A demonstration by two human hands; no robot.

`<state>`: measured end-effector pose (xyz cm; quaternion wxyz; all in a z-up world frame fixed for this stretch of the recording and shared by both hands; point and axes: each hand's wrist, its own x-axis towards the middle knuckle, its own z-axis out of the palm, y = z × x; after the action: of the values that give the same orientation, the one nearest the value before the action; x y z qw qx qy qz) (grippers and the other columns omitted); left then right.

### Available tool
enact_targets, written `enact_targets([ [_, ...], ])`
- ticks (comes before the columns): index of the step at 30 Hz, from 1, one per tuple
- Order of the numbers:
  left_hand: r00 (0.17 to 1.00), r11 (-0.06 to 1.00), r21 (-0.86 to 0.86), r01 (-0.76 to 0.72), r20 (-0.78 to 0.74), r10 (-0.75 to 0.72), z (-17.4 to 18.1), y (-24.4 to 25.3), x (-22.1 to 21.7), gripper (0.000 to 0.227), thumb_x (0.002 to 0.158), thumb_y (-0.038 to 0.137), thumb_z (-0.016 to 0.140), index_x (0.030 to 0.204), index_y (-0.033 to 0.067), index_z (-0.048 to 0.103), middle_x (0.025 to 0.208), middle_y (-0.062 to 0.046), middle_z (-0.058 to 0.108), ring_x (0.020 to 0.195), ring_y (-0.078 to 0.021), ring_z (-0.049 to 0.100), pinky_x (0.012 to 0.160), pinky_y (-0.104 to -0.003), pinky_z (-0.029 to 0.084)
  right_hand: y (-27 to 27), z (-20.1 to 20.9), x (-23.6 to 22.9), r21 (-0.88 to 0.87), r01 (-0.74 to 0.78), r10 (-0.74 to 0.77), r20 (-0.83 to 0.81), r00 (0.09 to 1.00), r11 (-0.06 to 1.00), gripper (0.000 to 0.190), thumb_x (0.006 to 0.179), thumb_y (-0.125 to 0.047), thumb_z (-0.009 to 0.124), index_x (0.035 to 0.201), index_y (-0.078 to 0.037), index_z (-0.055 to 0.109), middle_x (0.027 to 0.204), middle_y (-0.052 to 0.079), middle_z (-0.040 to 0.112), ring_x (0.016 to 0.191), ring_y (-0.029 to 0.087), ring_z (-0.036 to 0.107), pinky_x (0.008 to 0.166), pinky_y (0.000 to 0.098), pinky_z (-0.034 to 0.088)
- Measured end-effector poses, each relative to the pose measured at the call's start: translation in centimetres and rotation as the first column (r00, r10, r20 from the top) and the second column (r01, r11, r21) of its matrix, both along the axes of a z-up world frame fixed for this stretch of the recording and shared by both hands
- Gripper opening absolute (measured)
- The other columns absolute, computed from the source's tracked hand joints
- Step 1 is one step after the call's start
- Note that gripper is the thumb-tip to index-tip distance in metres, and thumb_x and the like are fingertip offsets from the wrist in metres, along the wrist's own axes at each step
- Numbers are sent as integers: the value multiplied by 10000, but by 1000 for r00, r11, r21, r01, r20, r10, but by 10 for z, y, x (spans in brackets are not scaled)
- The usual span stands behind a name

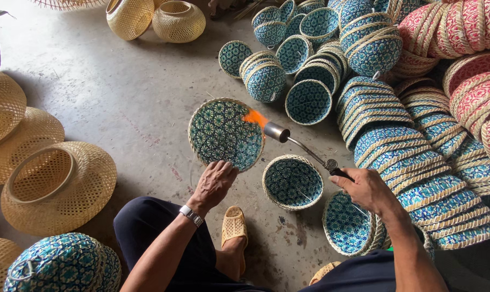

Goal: The person uses a handheld blowtorch to apply heat to the rim and surface of small woven baskets. They rotate each basket to treat different areas, then place it aside and pick up another one from a nearby pile.

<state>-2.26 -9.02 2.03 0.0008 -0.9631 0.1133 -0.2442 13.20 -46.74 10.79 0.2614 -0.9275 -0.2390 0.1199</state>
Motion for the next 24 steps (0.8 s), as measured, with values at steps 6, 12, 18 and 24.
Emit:
enact_targets([
  [6,997,998,34,61,-40,-60,-6,-9,-6,205,897,110,616,1079,39,676,887,-39,521,878,-197,536,793,-349,455,9,10,3,-44,27,-25,42,999,999,329,910,-382,696,1005,-89,813,597,107,717,502,189,625,495,388,475],
  [12,987,989,14,150,-54,-149,-18,-34,-2,193,901,115,612,1072,41,665,908,-46,521,895,-201,532,799,-353,446,41,16,-2,-65,-20,23,44,999,998,339,932,-386,664,1090,-108,779,637,79,715,509,219,620,497,402,483],
  [18,986,986,-4,164,-40,-164,-27,-49,1,231,894,128,592,1096,36,656,912,-52,513,920,-208,535,805,-361,448,35,0,5,-31,-54,57,107,993,998,377,911,-419,656,1086,-107,775,587,80,700,447,199,590,449,398,472],
  [24,994,986,-143,86,-60,-95,-47,-91,2,253,1046,99,512,1250,24,642,834,-41,460,815,-208,489,729,-346,437,25,-48,28,82,162,-165,27,986,983,673,848,-658,701,815,14,715,596,101,603,492,212,566,479,381,450],
])
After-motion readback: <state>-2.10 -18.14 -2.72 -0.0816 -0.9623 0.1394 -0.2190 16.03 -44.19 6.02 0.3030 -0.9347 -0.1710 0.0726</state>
